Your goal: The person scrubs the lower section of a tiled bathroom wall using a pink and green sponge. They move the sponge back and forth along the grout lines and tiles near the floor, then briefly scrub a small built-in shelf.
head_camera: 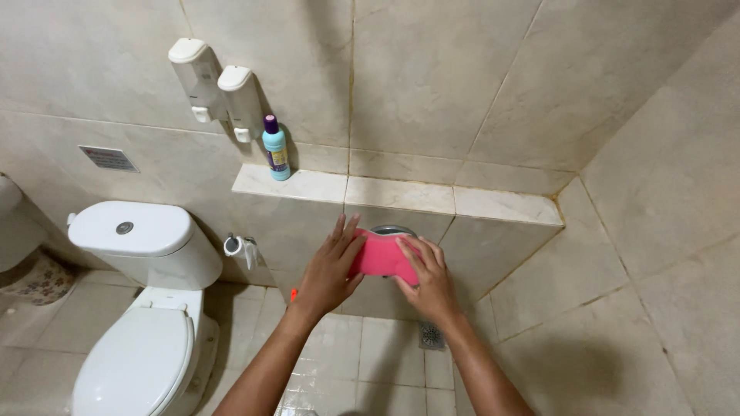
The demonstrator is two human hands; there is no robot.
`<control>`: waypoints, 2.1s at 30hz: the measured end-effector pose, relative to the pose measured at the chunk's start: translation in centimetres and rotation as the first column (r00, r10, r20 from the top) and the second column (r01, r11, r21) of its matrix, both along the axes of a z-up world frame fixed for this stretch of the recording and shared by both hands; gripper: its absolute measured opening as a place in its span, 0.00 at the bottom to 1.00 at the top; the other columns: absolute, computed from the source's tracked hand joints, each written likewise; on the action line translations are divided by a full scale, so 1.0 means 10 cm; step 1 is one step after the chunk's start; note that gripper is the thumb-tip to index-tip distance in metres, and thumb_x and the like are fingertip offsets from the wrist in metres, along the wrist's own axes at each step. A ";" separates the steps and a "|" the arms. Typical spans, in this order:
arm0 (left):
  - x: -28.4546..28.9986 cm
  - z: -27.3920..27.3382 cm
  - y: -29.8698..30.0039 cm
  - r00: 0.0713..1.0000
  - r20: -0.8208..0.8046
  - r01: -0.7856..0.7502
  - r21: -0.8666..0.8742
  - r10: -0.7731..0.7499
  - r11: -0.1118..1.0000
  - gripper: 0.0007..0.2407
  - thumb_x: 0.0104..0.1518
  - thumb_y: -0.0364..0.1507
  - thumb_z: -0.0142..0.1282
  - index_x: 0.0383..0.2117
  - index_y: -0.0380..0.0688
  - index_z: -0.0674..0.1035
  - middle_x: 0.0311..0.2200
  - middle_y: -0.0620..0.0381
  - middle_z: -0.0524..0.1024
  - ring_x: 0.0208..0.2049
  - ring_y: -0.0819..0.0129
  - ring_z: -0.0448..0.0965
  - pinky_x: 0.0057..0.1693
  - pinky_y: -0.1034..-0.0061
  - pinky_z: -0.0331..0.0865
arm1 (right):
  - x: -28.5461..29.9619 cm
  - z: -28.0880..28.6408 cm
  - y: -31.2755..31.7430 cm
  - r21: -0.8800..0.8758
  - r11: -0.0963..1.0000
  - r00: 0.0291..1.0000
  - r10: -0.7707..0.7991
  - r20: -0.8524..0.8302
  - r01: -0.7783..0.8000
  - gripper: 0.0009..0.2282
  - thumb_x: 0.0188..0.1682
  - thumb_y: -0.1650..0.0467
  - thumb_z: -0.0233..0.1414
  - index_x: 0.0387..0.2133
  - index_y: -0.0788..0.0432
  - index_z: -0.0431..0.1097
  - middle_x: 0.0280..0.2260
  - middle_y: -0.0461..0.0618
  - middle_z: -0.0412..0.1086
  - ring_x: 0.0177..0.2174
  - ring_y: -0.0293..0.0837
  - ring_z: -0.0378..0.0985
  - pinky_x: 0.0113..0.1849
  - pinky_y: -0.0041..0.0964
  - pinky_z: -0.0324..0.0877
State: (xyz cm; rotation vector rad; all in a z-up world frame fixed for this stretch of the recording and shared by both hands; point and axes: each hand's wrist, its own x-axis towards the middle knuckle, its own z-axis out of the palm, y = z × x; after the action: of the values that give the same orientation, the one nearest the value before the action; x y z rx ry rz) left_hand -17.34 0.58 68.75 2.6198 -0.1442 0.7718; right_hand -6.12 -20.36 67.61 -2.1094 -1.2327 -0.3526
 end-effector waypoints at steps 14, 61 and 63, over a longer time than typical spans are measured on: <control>1.25 -0.26 0.41 0.988 -0.057 0.135 -0.085 -0.140 0.987 0.30 0.45 0.26 0.67 0.58 0.36 0.69 0.70 0.46 0.55 0.71 0.43 0.51 0.68 0.56 0.58 | 1.03 0.00 0.19 -0.134 0.987 0.995 -0.080 0.056 0.087 0.31 0.41 0.68 0.63 0.61 0.53 0.62 0.60 0.51 0.62 0.58 0.59 0.61 0.57 0.52 0.62; 3.89 -0.98 -2.05 0.985 -0.092 0.143 -0.033 -0.146 0.989 0.29 0.53 0.33 0.62 0.61 0.32 0.68 0.66 0.36 0.58 0.68 0.36 0.52 0.66 0.51 0.55 | 2.99 -0.86 -1.69 -0.011 0.852 0.850 -0.522 0.070 0.524 0.25 0.50 0.68 0.55 0.62 0.60 0.62 0.66 0.59 0.55 0.64 0.70 0.50 0.62 0.58 0.50; 3.91 -1.01 -2.03 0.979 -0.070 0.190 -0.007 -0.190 0.982 0.27 0.55 0.31 0.60 0.61 0.30 0.68 0.66 0.37 0.60 0.68 0.35 0.53 0.68 0.53 0.57 | 2.99 -0.85 -1.68 -0.002 0.841 0.839 -0.540 0.064 0.541 0.26 0.50 0.66 0.55 0.62 0.60 0.62 0.66 0.59 0.55 0.64 0.70 0.50 0.61 0.58 0.51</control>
State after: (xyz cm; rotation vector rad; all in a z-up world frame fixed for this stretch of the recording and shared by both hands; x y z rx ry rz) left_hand 21.76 -19.75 58.66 2.5820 -0.3677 0.6128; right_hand 23.79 -37.16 59.16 -2.4576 -0.6402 -0.6568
